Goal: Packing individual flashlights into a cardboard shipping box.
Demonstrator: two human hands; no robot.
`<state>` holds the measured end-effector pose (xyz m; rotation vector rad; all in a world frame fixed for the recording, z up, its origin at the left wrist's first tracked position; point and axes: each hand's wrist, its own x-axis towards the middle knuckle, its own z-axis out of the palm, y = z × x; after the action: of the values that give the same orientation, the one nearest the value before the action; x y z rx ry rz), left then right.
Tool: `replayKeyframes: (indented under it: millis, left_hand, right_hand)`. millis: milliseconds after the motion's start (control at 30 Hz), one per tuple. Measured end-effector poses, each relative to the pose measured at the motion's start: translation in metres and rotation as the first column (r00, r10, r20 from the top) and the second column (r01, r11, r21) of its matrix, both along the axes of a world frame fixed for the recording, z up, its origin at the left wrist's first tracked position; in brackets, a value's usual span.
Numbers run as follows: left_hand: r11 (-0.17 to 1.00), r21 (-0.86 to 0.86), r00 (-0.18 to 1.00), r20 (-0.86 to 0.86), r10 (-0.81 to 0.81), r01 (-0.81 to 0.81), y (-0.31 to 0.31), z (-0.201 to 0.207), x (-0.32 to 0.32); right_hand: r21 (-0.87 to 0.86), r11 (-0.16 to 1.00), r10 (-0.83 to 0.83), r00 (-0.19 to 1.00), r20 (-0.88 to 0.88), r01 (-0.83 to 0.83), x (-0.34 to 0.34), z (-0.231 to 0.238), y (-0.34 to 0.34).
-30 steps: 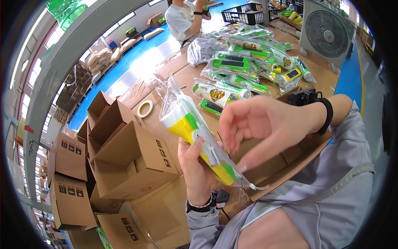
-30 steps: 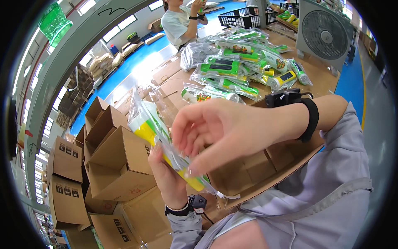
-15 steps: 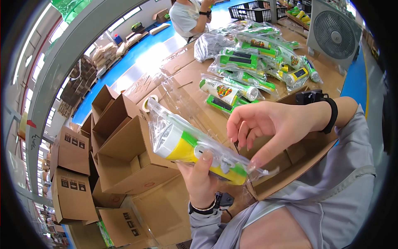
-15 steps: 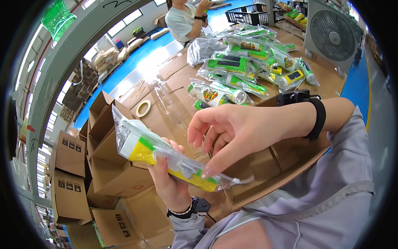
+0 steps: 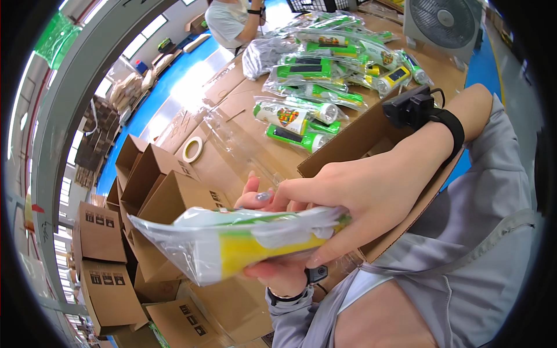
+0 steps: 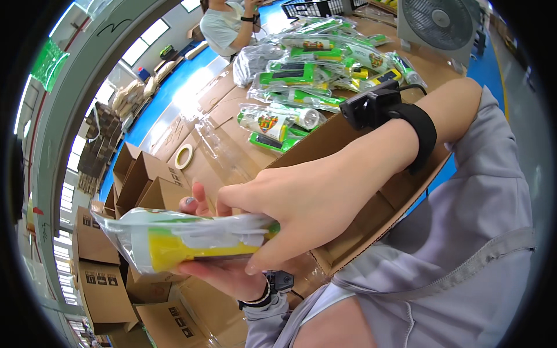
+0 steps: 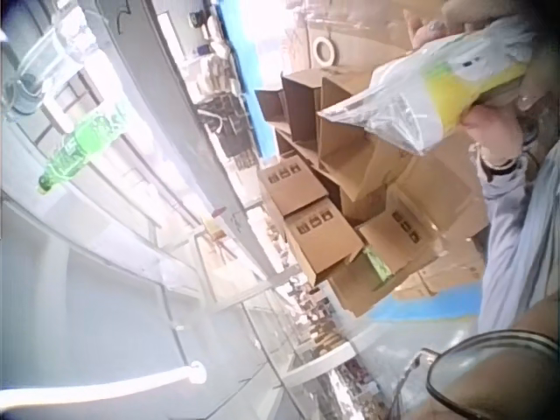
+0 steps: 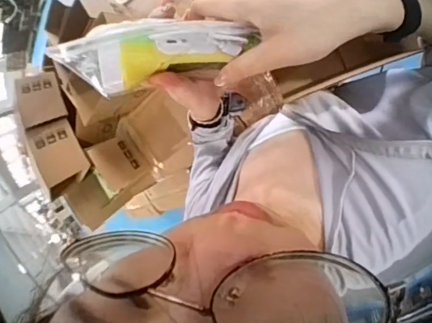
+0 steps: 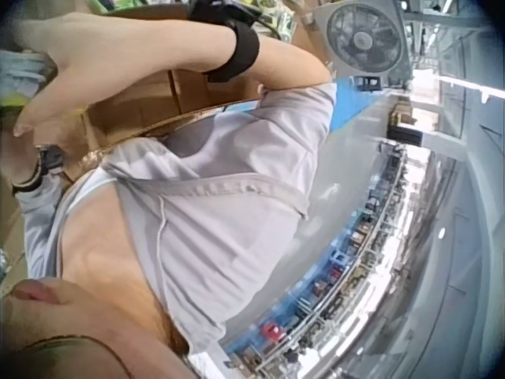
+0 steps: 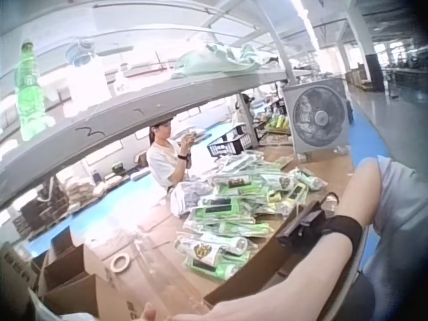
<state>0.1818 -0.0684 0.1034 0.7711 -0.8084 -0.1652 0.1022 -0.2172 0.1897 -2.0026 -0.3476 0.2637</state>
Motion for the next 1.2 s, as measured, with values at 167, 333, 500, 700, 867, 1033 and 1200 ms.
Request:
replayKeyframes:
  millis: [167, 333, 500, 700, 867, 1033, 1200]
  left_hand:
    - [0.927, 0.338, 0.951, 0.198, -0.239, 0.163, 0.01, -0.002, 0.023]
    - [0.902, 0.429, 0.615, 0.723, -0.316, -0.041, -0.032, -0.005, 0.046]
    - [0.7, 0.714, 0.665, 0.523, -0.534, 0.001, -0.034, -0.021, 0.047]
    - [0.721, 0.692, 0.755, 0.456, -0.47, 0.031, -0.046, -0.039, 0.037]
    - [0.7, 0.703, 0.74, 0.537, -0.406, -0.125, -0.054, -0.037, -0.008]
    - [0.62, 0.784, 0.74, 0.434, -0.514, -0.029, -0.042, -0.041, -0.013]
    - [0.422, 0.901, 0.665, 0.374, -0.646, -0.097, -0.028, -0.03, -0.007]
  right_hand:
    - [0.234, 0.971, -0.021, 0.969, 0.248, -0.039, -0.015, 0.019, -0.038]
    - [0.618, 0.609, -0.613, 0.79, -0.033, 0.498, -0.075, 0.078, -0.049]
    - [-0.163, 0.916, -0.395, 0.891, -0.223, 0.366, -0.09, 0.074, -0.106]
    - [-0.599, 0.751, -0.269, 0.702, -0.66, -0.276, -0.07, 0.03, -0.102]
    - [-0.547, 0.736, -0.173, 0.67, -0.722, -0.4, -0.046, -0.019, -0.097]
    - [-0.562, 0.762, -0.155, 0.751, -0.642, -0.322, -0.042, -0.032, -0.081]
    - [-0.661, 0.703, -0.143, 0.857, -0.495, -0.264, -0.062, -0.035, -0.065]
